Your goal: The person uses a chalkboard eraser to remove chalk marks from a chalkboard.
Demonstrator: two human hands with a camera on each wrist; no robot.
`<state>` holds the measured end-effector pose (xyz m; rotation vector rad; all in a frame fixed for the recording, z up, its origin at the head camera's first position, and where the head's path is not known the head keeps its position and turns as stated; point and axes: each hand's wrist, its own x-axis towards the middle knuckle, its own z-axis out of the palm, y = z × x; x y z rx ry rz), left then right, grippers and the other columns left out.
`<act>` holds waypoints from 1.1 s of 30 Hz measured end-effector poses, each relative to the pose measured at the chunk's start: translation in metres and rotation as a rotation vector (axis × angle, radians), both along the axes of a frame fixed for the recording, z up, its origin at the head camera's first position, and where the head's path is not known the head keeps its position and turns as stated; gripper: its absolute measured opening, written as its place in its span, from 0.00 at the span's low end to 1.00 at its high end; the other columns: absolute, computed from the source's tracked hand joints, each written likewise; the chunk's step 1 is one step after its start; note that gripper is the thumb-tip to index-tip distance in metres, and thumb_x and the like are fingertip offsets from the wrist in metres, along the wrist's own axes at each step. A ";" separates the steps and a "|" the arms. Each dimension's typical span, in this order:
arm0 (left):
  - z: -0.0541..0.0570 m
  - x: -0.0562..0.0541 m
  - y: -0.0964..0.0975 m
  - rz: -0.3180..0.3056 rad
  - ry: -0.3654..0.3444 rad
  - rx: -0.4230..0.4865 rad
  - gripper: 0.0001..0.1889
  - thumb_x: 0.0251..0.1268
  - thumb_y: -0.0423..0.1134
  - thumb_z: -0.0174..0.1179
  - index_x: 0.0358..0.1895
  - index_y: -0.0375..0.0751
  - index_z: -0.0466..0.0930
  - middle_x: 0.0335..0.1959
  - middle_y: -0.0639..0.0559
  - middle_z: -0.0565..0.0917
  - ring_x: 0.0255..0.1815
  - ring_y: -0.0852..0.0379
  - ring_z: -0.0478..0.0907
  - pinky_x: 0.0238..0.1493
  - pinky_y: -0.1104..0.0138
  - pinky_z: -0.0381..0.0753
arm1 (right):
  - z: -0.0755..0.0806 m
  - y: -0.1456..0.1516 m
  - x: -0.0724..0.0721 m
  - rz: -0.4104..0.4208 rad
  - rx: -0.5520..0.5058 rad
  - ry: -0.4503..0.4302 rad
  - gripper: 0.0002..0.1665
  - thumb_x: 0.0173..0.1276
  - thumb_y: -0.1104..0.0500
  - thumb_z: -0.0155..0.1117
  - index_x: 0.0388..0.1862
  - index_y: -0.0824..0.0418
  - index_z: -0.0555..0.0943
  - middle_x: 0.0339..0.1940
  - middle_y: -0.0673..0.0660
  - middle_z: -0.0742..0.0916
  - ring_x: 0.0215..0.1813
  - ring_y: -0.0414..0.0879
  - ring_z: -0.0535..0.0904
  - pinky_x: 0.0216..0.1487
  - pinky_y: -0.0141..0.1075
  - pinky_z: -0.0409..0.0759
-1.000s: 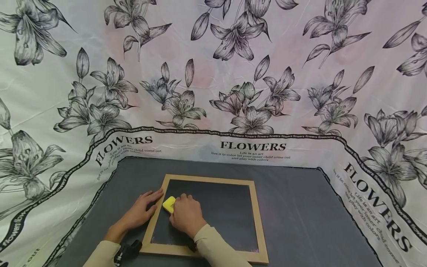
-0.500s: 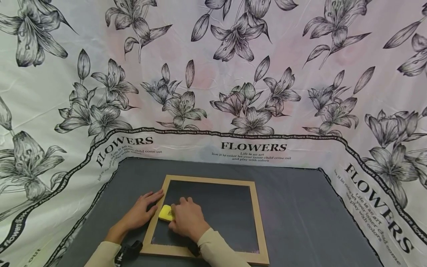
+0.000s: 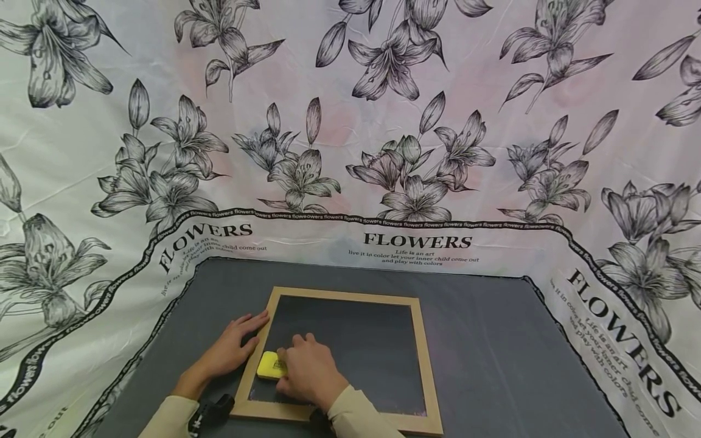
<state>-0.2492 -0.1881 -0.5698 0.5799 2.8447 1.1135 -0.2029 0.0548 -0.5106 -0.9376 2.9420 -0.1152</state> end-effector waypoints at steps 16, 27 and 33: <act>-0.001 0.001 0.001 0.007 0.031 0.018 0.29 0.81 0.28 0.59 0.81 0.37 0.73 0.85 0.41 0.69 0.87 0.24 0.57 0.82 0.23 0.42 | 0.019 0.018 -0.009 -0.067 -0.184 0.055 0.30 0.64 0.39 0.79 0.63 0.49 0.92 0.38 0.47 0.87 0.32 0.37 0.73 0.30 0.32 0.76; 0.002 0.001 0.000 -0.011 0.025 0.037 0.28 0.82 0.29 0.58 0.81 0.35 0.72 0.86 0.39 0.68 0.87 0.23 0.55 0.82 0.22 0.41 | 0.070 0.081 -0.021 -0.358 -0.398 0.151 0.30 0.69 0.42 0.77 0.64 0.57 0.91 0.38 0.53 0.88 0.32 0.41 0.77 0.29 0.35 0.77; -0.001 -0.002 -0.001 -0.020 -0.015 0.052 0.29 0.83 0.29 0.57 0.83 0.36 0.71 0.87 0.40 0.66 0.88 0.23 0.53 0.82 0.22 0.39 | 0.086 0.137 -0.022 -0.516 -0.418 0.156 0.33 0.71 0.43 0.75 0.67 0.62 0.88 0.41 0.59 0.89 0.32 0.46 0.79 0.26 0.38 0.77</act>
